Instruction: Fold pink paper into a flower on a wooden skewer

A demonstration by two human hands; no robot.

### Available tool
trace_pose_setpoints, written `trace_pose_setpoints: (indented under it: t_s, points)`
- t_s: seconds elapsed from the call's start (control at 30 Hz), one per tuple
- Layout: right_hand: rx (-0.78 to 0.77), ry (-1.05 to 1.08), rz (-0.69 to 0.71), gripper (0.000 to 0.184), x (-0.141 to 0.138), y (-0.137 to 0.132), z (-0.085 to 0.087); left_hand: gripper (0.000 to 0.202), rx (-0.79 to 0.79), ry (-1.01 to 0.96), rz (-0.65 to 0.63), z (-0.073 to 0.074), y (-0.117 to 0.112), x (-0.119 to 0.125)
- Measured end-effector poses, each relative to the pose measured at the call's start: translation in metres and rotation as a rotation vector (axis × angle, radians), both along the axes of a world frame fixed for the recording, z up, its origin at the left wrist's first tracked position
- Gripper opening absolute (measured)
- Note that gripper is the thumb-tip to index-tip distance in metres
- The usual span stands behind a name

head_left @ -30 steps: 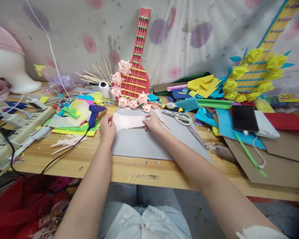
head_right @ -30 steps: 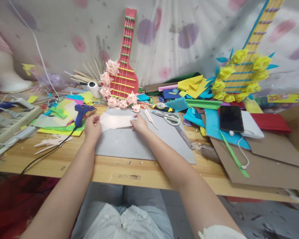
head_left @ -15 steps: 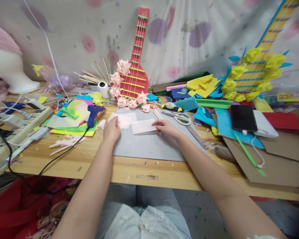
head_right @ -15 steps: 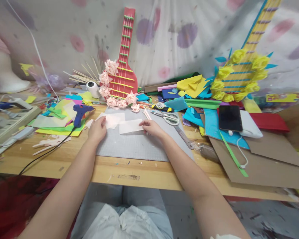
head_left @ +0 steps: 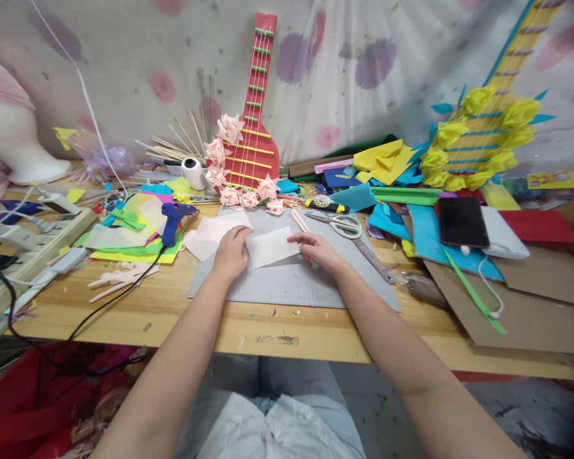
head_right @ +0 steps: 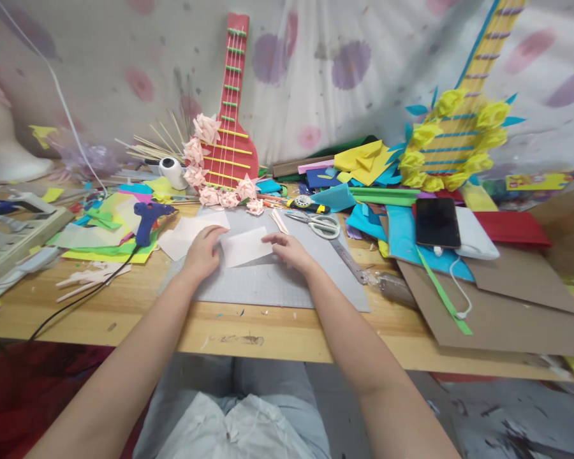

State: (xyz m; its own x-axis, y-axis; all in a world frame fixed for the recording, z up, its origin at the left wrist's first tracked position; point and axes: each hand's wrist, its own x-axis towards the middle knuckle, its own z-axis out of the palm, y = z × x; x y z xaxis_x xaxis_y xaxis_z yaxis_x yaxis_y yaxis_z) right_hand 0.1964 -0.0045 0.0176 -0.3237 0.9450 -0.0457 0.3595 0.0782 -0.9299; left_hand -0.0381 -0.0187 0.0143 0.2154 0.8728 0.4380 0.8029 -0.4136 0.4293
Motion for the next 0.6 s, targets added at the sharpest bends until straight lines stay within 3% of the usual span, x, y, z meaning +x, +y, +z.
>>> trace_pose_setpoints:
  t_s: [0.13, 0.27, 0.4, 0.53, 0.6]
  points:
    - [-0.044, 0.057, -0.106, 0.041, -0.002, 0.000, -0.001, 0.058, -0.012, -0.009, -0.163, 0.001, -0.004, 0.006]
    - [0.014, 0.050, -0.109, 0.033, -0.007, 0.004, -0.009, 0.057, -0.074, -0.003, -0.270, 0.003, -0.009, 0.007]
    - [-0.002, 0.063, -0.172, 0.030, -0.009, 0.006, -0.013, 0.053, -0.105, 0.040, -0.247, -0.002, -0.008, 0.010]
    - [-0.025, 0.056, -0.150, 0.029, -0.009, 0.006, -0.012, 0.019, -0.096, 0.083, -0.171, -0.008, -0.002, 0.009]
    - [0.004, 0.007, -0.132, 0.026, -0.008, 0.006, -0.014, 0.015, -0.065, 0.101, -0.148, -0.008, 0.000, 0.008]
